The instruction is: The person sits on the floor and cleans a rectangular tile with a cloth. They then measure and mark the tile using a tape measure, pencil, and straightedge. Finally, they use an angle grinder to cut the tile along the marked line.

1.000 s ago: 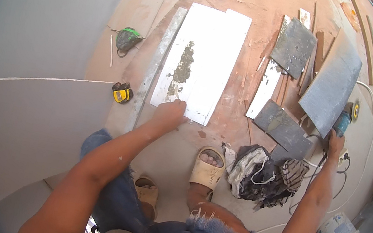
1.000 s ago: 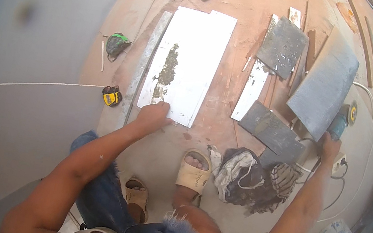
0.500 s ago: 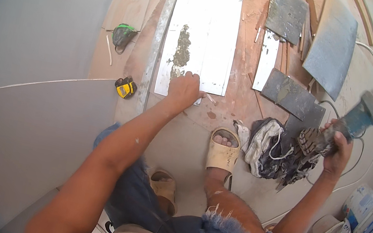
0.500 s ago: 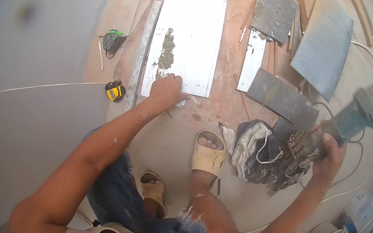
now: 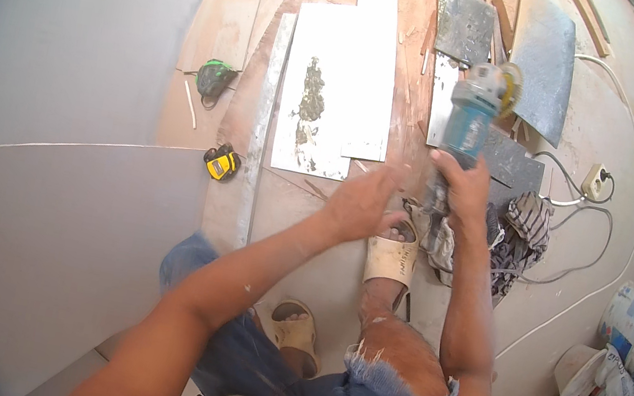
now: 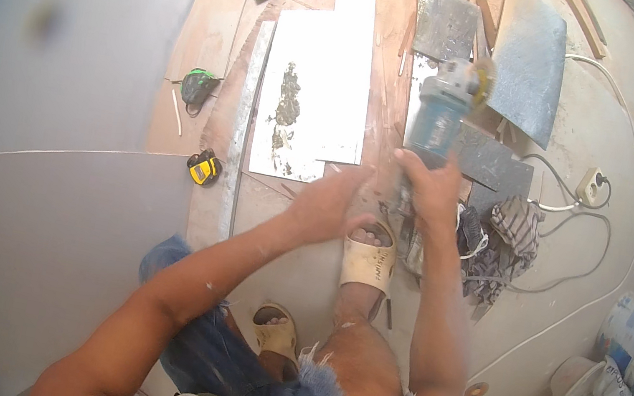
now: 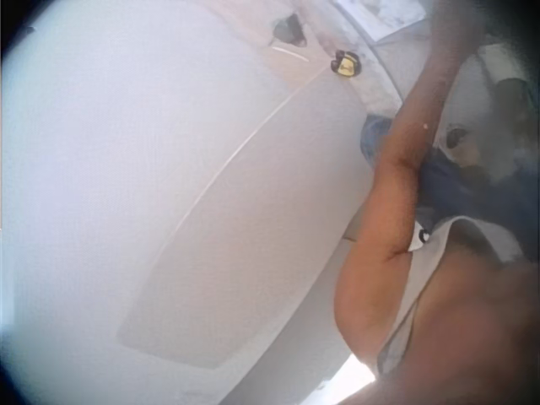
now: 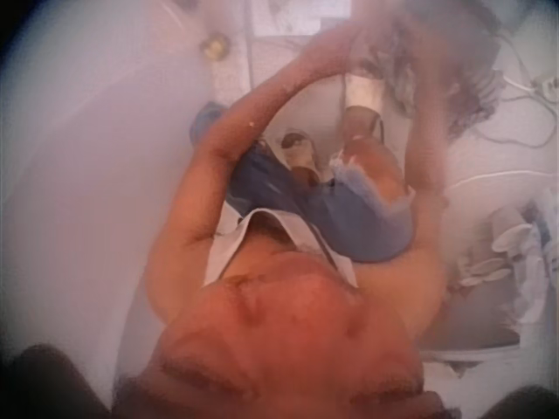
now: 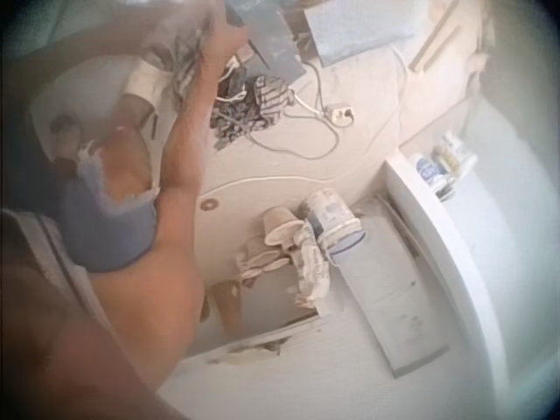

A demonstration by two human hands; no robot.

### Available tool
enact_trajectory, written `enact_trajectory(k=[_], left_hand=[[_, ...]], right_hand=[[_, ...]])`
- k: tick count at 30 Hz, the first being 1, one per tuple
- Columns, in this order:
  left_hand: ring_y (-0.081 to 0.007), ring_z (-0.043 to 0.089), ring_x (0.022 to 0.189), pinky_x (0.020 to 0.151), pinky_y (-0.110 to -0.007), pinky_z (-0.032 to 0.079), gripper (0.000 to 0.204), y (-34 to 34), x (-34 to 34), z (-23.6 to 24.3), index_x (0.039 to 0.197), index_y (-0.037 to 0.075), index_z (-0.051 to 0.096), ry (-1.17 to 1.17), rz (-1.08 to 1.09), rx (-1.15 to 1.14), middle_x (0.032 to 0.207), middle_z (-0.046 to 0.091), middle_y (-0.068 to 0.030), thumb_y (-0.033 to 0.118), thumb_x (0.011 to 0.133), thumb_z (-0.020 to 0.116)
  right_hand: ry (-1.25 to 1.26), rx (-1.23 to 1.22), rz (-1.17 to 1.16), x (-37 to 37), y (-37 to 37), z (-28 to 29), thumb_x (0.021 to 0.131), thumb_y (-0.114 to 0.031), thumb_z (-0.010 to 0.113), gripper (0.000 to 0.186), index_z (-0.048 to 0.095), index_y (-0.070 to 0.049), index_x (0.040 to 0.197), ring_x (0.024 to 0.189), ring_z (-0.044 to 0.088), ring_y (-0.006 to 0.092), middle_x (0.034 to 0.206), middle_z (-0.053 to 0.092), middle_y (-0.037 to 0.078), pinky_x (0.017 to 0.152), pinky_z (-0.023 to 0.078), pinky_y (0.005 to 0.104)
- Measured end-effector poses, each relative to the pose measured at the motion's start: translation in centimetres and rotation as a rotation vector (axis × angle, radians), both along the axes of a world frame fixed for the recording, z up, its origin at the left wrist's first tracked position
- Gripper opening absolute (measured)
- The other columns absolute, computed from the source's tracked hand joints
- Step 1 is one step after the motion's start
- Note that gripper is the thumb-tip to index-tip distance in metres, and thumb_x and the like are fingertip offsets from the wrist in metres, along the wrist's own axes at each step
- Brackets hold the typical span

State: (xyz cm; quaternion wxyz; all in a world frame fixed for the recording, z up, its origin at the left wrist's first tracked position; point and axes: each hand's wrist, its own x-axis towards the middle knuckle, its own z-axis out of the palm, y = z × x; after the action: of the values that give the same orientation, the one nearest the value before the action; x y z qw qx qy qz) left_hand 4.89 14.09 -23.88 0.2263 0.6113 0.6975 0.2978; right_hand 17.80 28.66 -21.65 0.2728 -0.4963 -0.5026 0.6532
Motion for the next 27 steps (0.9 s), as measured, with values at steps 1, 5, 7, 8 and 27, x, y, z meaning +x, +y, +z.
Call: enact_trajectory(k=[1, 5, 7, 8, 27], left_hand=[[-0.0333, 0.063, 0.092, 0.079, -0.043, 0.052, 0.061, 0.1, 0.9, 0.7, 0.131, 0.000, 0.047, 0.032, -0.022, 0.075, 0.107, 0.060, -0.0169, 0.025, 0.082, 0.075], [-0.0329, 0.063, 0.093, 0.076, -0.039, 0.053, 0.063, -0.3, 1.0, 0.3, 0.133, -0.004, 0.044, 0.227, 0.009, 0.065, 0.107, 0.060, -0.0160, 0.021, 0.082, 0.072], [-0.0293, 0.063, 0.088, 0.072, -0.037, 0.053, 0.059, -0.2, 0.1, 0.5, 0.130, -0.006, 0.046, 0.298, -0.002, 0.075, 0.103, 0.061, -0.0146, 0.018, 0.082, 0.069], [-0.0276, 0.064, 0.086, 0.070, -0.036, 0.053, 0.056, -0.3, -0.4, 0.7, 0.129, -0.006, 0.047, 0.334, -0.005, 0.076, 0.101, 0.062, -0.0140, 0.016, 0.082, 0.068], [-0.0240, 0.065, 0.092, 0.081, -0.035, 0.052, 0.053, 0.8, -6.0, 0.5, 0.125, -0.011, 0.051, 0.686, -0.162, -0.071, 0.102, 0.064, -0.0137, 0.016, 0.083, 0.067]], right_hand=[[0.028, -0.018, 0.022, -0.7, -0.2, -0.9, 0.079, -0.015, 0.081, 0.037, 0.060, -0.002, 0.108, 0.073, 0.060, 0.0102, 0.088, 0.064, 0.002, 0.066, 0.050, 0.0265], [0.003, 0.028, 0.089, -4.0, -1.5, -1.7, 0.080, -0.014, 0.080, 0.036, 0.060, -0.001, 0.106, 0.071, 0.057, 0.0098, 0.087, 0.063, 0.001, 0.063, 0.048, 0.0271], [-0.028, 0.043, 0.055, -5.3, -1.9, -1.7, 0.077, -0.017, 0.081, 0.039, 0.060, 0.001, 0.105, 0.071, 0.057, 0.0103, 0.086, 0.064, 0.004, 0.063, 0.048, 0.0267], [-0.060, 0.046, 0.068, -6.0, -2.0, -0.3, 0.076, -0.017, 0.082, 0.041, 0.060, 0.002, 0.105, 0.071, 0.058, 0.0109, 0.085, 0.064, 0.004, 0.063, 0.048, 0.0269], [-0.099, 0.146, 0.125, -11.6, -0.4, -5.4, 0.069, -0.020, 0.081, 0.047, 0.062, 0.003, 0.105, 0.076, 0.063, 0.0193, 0.087, 0.067, 0.010, 0.070, 0.051, 0.0321]])
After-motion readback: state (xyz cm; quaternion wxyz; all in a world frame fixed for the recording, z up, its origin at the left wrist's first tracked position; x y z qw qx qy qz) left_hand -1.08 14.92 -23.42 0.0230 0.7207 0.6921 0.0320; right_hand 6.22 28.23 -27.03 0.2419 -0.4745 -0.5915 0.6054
